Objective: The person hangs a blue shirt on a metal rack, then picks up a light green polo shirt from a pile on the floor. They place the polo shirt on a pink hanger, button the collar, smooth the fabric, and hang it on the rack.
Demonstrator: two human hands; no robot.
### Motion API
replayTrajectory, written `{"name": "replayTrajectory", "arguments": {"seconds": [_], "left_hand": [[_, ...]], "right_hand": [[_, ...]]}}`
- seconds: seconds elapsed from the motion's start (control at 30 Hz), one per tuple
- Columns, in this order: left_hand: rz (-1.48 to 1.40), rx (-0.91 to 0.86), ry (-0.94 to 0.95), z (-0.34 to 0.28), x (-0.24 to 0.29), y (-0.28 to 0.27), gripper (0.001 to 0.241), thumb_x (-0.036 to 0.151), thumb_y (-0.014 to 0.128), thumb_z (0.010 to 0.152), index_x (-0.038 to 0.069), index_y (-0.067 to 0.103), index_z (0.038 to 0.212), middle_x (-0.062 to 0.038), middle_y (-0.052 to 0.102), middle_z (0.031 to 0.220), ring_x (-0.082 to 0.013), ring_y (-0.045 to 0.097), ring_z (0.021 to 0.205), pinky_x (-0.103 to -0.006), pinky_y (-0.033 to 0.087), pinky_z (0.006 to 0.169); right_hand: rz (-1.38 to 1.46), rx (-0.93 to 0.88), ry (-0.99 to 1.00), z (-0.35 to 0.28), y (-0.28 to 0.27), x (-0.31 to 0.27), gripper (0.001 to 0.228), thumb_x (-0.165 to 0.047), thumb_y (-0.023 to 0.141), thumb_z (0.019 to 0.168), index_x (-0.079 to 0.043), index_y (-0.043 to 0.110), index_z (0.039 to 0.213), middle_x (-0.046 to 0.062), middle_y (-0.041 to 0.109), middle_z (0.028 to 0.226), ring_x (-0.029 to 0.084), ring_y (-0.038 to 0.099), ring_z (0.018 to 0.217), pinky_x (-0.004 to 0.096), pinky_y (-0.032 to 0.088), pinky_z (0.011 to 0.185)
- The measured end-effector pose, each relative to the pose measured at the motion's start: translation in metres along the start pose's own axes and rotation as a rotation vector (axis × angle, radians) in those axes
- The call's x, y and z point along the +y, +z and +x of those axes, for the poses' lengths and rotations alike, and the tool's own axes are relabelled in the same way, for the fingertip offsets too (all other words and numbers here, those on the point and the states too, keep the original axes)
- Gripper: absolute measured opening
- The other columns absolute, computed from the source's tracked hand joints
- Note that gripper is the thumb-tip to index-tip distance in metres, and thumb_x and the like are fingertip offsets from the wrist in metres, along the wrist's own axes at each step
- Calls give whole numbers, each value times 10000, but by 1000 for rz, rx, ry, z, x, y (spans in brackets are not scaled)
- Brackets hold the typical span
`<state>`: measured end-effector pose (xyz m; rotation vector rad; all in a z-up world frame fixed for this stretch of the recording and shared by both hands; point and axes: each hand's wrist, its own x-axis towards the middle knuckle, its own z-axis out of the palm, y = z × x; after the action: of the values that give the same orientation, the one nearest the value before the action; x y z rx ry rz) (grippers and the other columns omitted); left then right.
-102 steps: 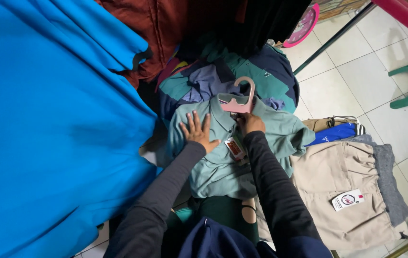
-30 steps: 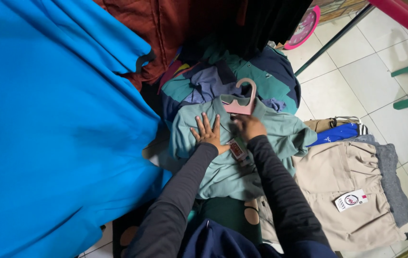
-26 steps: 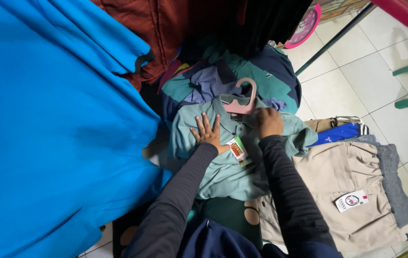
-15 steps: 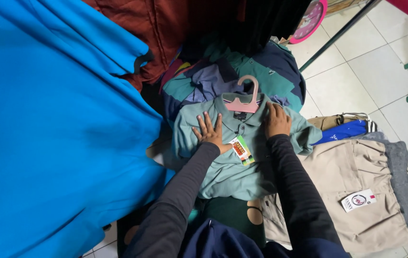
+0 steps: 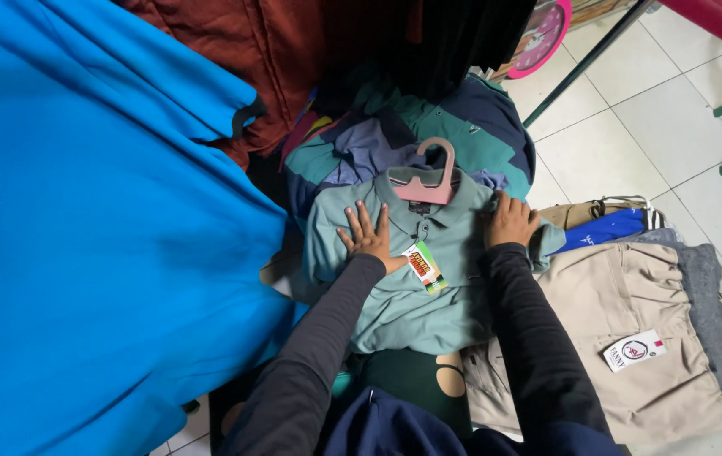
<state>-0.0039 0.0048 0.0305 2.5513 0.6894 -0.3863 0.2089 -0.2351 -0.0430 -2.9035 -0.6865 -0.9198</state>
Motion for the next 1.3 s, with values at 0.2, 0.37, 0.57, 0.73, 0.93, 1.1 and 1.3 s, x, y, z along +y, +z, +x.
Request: {"name": "replayTrajectory", "arguments": {"seconds": [0.2,0.37,0.57,0.73,0.93,1.1,1.3], "left_hand": [[-41,-75,31,-4,-8,-12,1300,739,709,770,268,-101,1670,-233,-243,1688,-454,-265,1540,-768,-13,1171],[-384,228,295,-30,15,2,1154,699,727,786,10,273,1593,-317,100,1634,-484,111,1515,-689,156,1173],[-1216,86,193,-49,68,10,1162,589,801,845,65,166,1665,-284,214,1646,-469,445,1400,-464,517,1096],[-1393,200,-33,-62,92,24,1138,567,826,817,88,222,1655,-229,245,1654,-380,361,1496,-458,361,1225],[-1333,580,-167,-48,68,91,970,358,904,776,201,334,1545,-151,529,1417,-269,541,1336,-392,431,1117],[-1379,773,194,-99,76,42,668,32,668,724,78,470,1360,-202,603,1205,-296,593,1125,-470,450,1049],[-1115,794,565,-161,94,-44,636,52,695,634,155,658,1261,-64,733,1092,-277,706,1078,-405,549,941]], "right_hand": [[14,48,-106,8,-30,15,199,-354,656,910,-323,677,1106,-41,528,899,203,569,947,403,434,909],[-24,150,-194,17,-114,-2,125,-443,679,892,-391,648,1001,-77,491,887,151,582,852,333,387,806],[-9,212,-299,-6,-210,-50,61,-333,634,935,-378,660,969,-58,494,834,166,590,713,346,402,659],[-32,111,-290,-51,-256,-85,227,-249,569,923,-330,699,1091,-17,551,871,190,630,728,339,466,591],[273,-281,-403,-88,-308,-98,528,-155,512,916,-47,555,1432,128,573,1031,340,666,833,446,601,575],[954,-670,-233,-41,-362,-62,331,-298,627,976,-156,726,1257,152,757,989,445,725,931,512,598,739],[920,-289,-72,-2,-328,-21,450,-80,658,985,-123,629,1433,172,743,1066,368,718,941,448,597,704]]}}
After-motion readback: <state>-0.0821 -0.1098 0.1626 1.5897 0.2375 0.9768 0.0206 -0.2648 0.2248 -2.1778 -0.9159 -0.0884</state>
